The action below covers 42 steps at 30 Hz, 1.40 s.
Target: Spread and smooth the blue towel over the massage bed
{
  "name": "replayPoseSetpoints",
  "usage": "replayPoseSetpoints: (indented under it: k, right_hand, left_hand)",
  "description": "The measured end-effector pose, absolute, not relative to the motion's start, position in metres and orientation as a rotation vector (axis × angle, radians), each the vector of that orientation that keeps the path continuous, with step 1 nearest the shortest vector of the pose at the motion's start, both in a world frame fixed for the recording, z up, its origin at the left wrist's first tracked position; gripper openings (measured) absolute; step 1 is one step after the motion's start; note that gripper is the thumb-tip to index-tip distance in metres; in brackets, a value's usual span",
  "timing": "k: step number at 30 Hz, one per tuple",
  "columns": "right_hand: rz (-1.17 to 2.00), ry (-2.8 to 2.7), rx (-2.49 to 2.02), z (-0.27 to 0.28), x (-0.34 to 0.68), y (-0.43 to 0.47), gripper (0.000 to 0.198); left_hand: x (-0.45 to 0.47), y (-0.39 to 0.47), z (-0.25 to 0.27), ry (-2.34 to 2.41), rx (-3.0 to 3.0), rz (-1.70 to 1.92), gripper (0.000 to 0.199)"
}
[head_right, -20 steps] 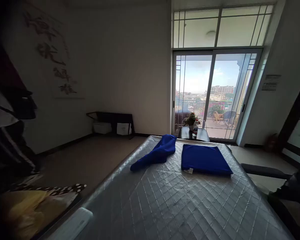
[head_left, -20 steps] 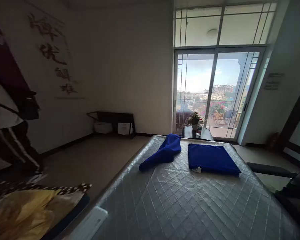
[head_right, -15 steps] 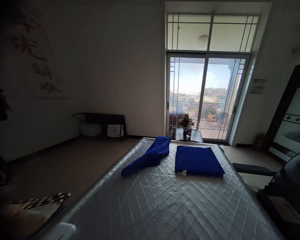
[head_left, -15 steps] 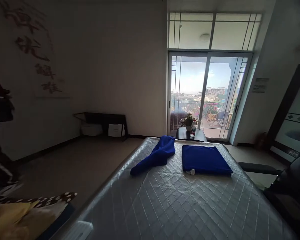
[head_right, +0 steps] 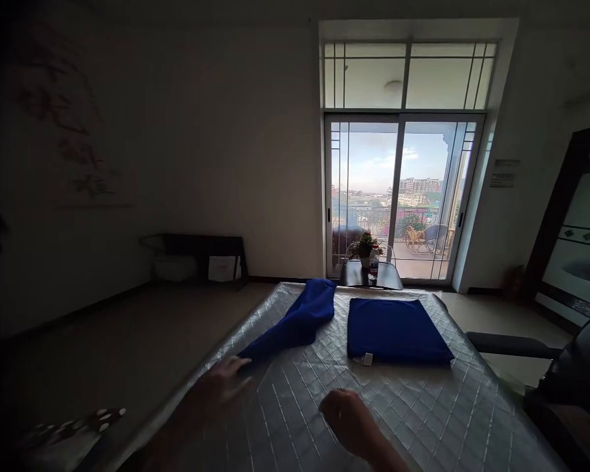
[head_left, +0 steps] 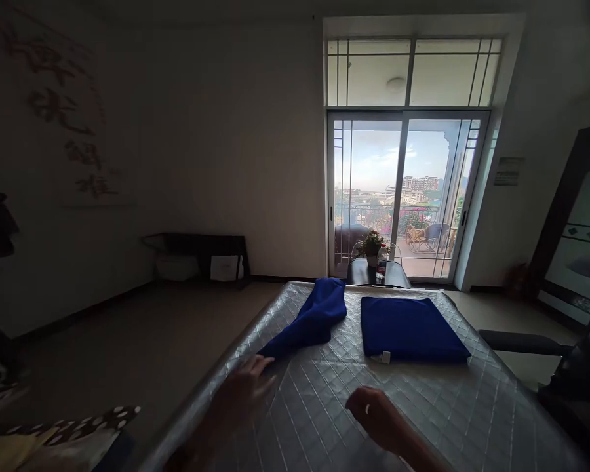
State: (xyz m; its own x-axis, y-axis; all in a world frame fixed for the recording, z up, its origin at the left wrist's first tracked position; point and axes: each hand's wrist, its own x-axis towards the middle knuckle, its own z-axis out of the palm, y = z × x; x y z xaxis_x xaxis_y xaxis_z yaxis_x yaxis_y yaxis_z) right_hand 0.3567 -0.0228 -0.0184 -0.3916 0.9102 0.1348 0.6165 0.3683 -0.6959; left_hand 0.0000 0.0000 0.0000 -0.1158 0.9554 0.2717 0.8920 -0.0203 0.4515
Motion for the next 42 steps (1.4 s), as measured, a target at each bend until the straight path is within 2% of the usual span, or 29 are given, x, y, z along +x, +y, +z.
replayPoseSetpoints:
  k: [4,8,11,18,22,26,36,42]
  right_hand:
    - [0.681,-2.090,-1.447,-0.045,0.308,0.019,0.028]
    - [0.686,-2.161,-1.461,-0.070,0.306,0.030,0.027]
    - [0.754,-2.087,-1.476,-0.067,0.310,0.029,0.027]
    - [0.761,-2.080,-1.496,-0.055,0.305,0.022,0.029]
    - [0.746,-2.083,-1.479,-0.058,0.306,0.023,0.030]
    - [0.701,-2.088,-1.490,-0.063,0.305,0.025,0.030]
    - [0.687,-2.097,-1.476,-0.061,0.305,0.024,0.030]
    - [0.719,-2.075,-1.456,-0.061,0.305,0.023,0.032]
  left_hand:
    - [0.013,0.070,-0.002,2.255,2.023,0.698,0.037]
    - [0.012,0.109,-0.021,2.313,1.872,0.803,0.034]
    - [-0.004,0.121,-0.027,2.241,1.818,0.899,0.030]
    - [-0.050,0.125,-0.022,2.128,1.623,1.100,0.039]
    - [-0.060,0.116,-0.024,2.120,1.543,1.064,0.047]
    - [-0.063,0.112,-0.025,2.115,1.557,0.948,0.036]
    - [-0.058,0.112,-0.031,2.217,1.589,0.788,0.023]
    - [-0.051,0.112,-0.026,2.224,1.621,0.779,0.027]
